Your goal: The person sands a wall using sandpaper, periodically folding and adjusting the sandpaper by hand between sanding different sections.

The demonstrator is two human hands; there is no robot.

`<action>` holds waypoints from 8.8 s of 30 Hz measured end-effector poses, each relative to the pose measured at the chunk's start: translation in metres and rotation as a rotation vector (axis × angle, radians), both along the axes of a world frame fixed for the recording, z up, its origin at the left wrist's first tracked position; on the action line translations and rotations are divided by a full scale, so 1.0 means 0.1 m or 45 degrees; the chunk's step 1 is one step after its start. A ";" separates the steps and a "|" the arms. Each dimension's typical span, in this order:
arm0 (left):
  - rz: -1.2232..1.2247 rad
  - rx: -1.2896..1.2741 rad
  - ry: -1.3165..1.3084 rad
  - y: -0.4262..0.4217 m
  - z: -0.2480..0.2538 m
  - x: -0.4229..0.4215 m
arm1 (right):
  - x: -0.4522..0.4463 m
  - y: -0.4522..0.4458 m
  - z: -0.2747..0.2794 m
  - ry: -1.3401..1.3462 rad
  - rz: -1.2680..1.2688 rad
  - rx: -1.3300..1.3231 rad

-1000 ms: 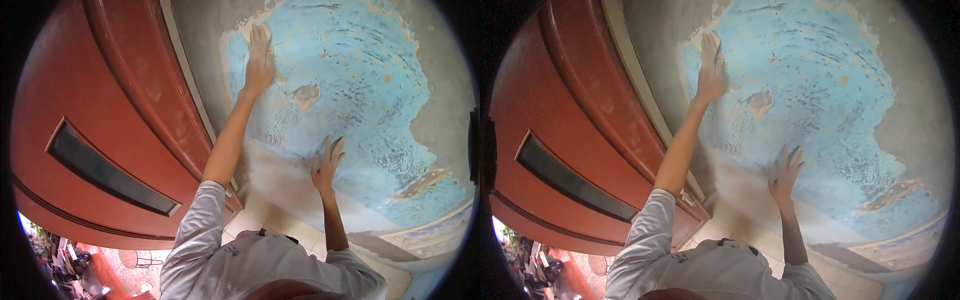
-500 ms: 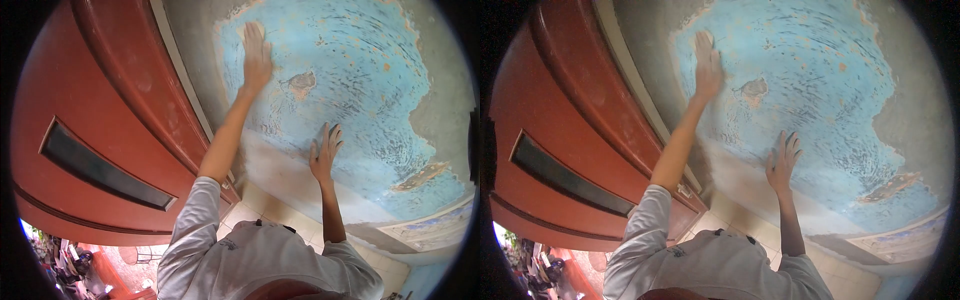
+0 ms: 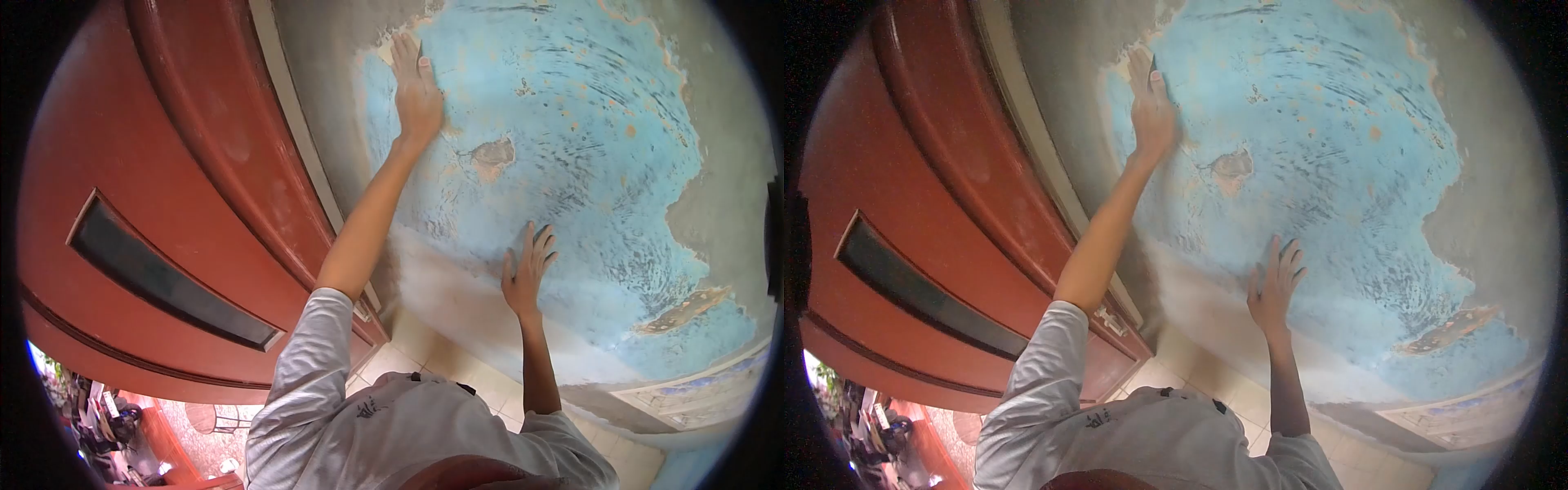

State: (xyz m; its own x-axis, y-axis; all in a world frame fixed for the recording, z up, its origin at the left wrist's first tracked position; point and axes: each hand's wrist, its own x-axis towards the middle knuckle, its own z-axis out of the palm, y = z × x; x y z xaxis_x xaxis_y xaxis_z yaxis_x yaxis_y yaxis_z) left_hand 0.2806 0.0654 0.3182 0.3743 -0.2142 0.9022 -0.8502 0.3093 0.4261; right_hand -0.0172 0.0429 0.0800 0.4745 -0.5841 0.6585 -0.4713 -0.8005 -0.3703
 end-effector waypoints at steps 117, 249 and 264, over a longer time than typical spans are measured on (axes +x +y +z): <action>0.130 0.106 1.316 -0.80 -4.30 -2.66 | -2.06 -0.24 -0.82 0.166 -0.077 0.073; 0.035 0.466 -0.554 -0.06 -2.82 0.36 | 0.59 -0.22 2.63 0.467 0.067 -1.288; 0.033 0.552 -0.575 -0.06 -2.87 0.33 | 0.56 -0.27 2.45 0.325 -0.104 -1.317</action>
State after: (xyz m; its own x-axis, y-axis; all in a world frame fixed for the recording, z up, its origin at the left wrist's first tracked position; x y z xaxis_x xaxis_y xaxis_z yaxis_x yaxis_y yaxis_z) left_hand 0.3135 0.0595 0.0313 -0.0138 -0.5920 0.8058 -0.9805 0.1659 0.1051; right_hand 0.0388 0.0162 0.3250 0.6534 0.1653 0.7388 -0.5051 -0.6317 0.5881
